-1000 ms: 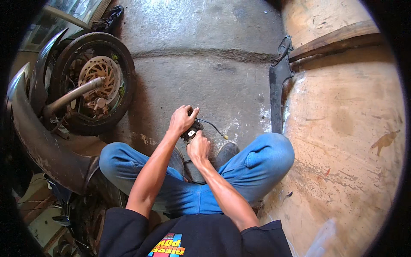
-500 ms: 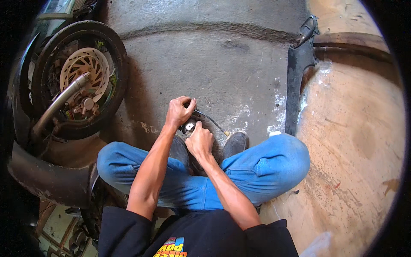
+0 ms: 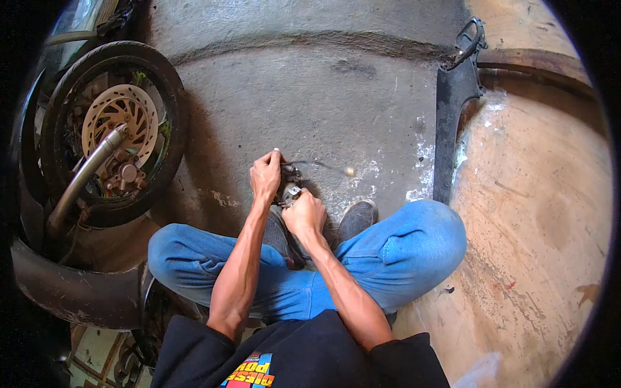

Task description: Dismantling and inspecting a motorcycle carburetor.

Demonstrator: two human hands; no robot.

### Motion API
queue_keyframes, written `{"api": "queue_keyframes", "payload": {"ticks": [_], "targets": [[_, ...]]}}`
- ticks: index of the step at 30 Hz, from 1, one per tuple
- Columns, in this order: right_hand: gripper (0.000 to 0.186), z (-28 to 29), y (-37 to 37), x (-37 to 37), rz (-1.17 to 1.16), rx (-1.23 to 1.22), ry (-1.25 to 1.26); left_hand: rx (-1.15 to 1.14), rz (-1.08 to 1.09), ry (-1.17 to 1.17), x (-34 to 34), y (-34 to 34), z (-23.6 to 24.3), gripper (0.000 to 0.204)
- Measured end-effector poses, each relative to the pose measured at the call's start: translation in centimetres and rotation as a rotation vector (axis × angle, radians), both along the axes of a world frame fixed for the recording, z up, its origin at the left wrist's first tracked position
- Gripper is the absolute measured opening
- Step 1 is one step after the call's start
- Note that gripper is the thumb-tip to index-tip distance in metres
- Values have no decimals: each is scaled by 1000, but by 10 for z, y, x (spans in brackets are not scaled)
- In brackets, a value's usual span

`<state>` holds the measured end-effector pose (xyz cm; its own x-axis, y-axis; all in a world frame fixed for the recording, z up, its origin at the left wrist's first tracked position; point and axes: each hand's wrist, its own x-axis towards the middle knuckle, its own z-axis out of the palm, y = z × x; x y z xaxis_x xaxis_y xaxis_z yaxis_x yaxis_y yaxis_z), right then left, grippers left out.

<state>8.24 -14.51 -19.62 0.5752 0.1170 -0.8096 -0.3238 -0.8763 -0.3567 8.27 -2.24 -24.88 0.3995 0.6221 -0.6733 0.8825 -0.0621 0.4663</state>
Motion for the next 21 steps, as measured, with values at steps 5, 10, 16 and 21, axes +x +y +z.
{"api": "queue_keyframes", "payload": {"ticks": [5, 10, 16, 21], "targets": [[38, 4, -2, -9, -59, -43, 8, 64, -183, -34, 4, -7, -1, 50], [35, -12, -7, -13, -108, -37, 42, 101, -253, 1, 12, -12, 3, 51], [34, -5, 5, -2, -112, -42, 86, -217, -254, -135, 6, 25, -18, 48], [26, -26, -7, 3, -116, -23, 106, -666, 80, -459, -5, 32, -36, 51]]}}
